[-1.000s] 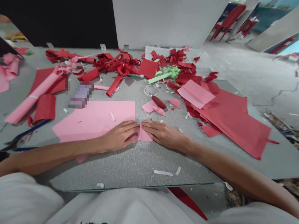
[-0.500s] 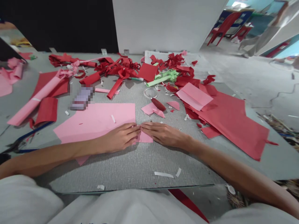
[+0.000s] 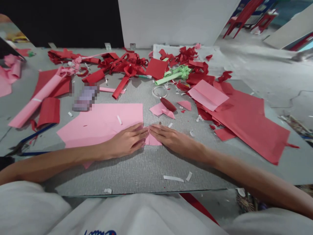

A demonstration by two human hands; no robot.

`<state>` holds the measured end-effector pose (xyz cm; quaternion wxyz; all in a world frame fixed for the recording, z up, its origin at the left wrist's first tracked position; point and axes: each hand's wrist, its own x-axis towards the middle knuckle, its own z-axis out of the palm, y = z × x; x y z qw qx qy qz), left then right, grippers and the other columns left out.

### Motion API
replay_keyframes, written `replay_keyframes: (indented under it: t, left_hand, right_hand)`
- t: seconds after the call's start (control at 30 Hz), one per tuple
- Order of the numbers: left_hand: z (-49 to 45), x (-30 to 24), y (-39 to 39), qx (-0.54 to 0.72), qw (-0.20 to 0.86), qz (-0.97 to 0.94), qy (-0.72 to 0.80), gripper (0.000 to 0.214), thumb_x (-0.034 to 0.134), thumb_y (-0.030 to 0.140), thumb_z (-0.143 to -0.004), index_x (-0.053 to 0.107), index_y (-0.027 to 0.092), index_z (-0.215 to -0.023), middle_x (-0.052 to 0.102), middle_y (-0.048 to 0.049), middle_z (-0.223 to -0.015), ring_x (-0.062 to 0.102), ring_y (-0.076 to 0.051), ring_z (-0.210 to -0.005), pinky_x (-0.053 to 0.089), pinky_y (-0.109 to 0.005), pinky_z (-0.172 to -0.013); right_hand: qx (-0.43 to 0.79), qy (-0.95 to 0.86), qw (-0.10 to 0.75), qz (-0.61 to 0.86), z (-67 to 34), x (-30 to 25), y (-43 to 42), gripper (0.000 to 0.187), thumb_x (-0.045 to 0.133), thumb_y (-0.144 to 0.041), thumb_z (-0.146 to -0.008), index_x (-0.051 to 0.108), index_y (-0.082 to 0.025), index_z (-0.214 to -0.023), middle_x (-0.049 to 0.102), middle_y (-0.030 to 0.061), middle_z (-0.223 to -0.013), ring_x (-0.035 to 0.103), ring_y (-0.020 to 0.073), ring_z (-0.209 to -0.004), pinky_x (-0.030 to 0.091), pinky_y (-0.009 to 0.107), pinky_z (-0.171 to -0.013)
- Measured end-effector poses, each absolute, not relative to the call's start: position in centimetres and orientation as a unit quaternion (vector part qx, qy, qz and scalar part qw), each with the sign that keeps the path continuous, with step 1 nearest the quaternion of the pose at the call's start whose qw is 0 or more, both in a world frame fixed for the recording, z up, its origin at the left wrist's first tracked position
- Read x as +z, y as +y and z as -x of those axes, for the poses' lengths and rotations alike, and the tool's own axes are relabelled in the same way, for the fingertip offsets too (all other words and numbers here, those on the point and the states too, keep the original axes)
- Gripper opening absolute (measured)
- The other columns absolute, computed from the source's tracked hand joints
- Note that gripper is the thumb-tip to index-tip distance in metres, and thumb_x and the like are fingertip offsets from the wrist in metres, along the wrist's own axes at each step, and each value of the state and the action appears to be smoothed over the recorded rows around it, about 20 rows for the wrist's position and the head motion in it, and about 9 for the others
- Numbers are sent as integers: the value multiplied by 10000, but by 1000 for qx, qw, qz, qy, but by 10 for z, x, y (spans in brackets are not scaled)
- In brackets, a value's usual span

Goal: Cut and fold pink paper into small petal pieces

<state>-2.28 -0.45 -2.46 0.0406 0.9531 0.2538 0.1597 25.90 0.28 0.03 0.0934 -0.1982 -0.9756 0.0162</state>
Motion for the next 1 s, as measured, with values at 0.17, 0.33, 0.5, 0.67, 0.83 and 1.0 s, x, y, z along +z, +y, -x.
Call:
replay_keyframes:
  t: [0.17, 0.33, 0.5, 0.67, 0.83, 1.0]
  left_hand:
    - [22, -22, -6, 163, 71, -949, 259, 427, 522, 202, -1084, 575, 192, -1508, 655, -90, -1505, 555, -278, -1478, 447, -552, -1272]
    - [23, -18, -6, 157, 65, -951, 258, 415, 500, 213, -1096, 576, 159, -1500, 657, -100, -1503, 543, -296, -1487, 452, -551, -1269]
    - [22, -17, -7, 152, 75, -948, 269, 423, 514, 208, -1083, 580, 174, -1500, 644, -107, -1517, 544, -305, -1486, 455, -576, -1265]
    - [24, -19, -6, 164, 94, -945, 266, 414, 519, 225, -1087, 586, 183, -1494, 636, -99, -1529, 546, -282, -1486, 434, -555, -1285]
    - [26, -21, -5, 199, 108, -937, 265, 384, 494, 238, -1099, 623, 189, -1457, 673, -83, -1489, 511, -270, -1514, 468, -528, -1264]
    - [27, -23, -7, 241, 72, -930, 269, 338, 498, 159, -1084, 690, 211, -1358, 718, -71, -1428, 556, -257, -1478, 500, -547, -1241]
  right_hand:
    - [44, -967, 113, 226, -256, 0, -5, 769, 437, 66, -905, 414, -180, -1633, 555, 114, -1611, 491, 277, -1524, 462, 471, -1285]
    - [60, -962, 117, 239, -253, -2, -9, 757, 423, 49, -926, 395, -185, -1646, 545, 113, -1619, 478, 289, -1532, 464, 482, -1284]
    - [38, -963, 117, 239, -250, -4, -13, 751, 415, 40, -941, 341, -143, -1665, 550, 142, -1611, 472, 290, -1533, 449, 465, -1294]
    - [50, -961, 126, 243, -252, -8, -15, 806, 408, 50, -916, 281, -131, -1691, 479, 148, -1658, 433, 274, -1558, 440, 474, -1295]
    - [66, -960, 121, 242, -259, -10, -6, 788, 368, 79, -921, 323, -143, -1676, 509, 143, -1642, 396, 239, -1579, 458, 477, -1276]
    - [60, -962, 148, 221, -262, -10, 1, 645, 359, 62, -981, 448, -90, -1601, 558, 173, -1596, 389, 247, -1581, 462, 484, -1267]
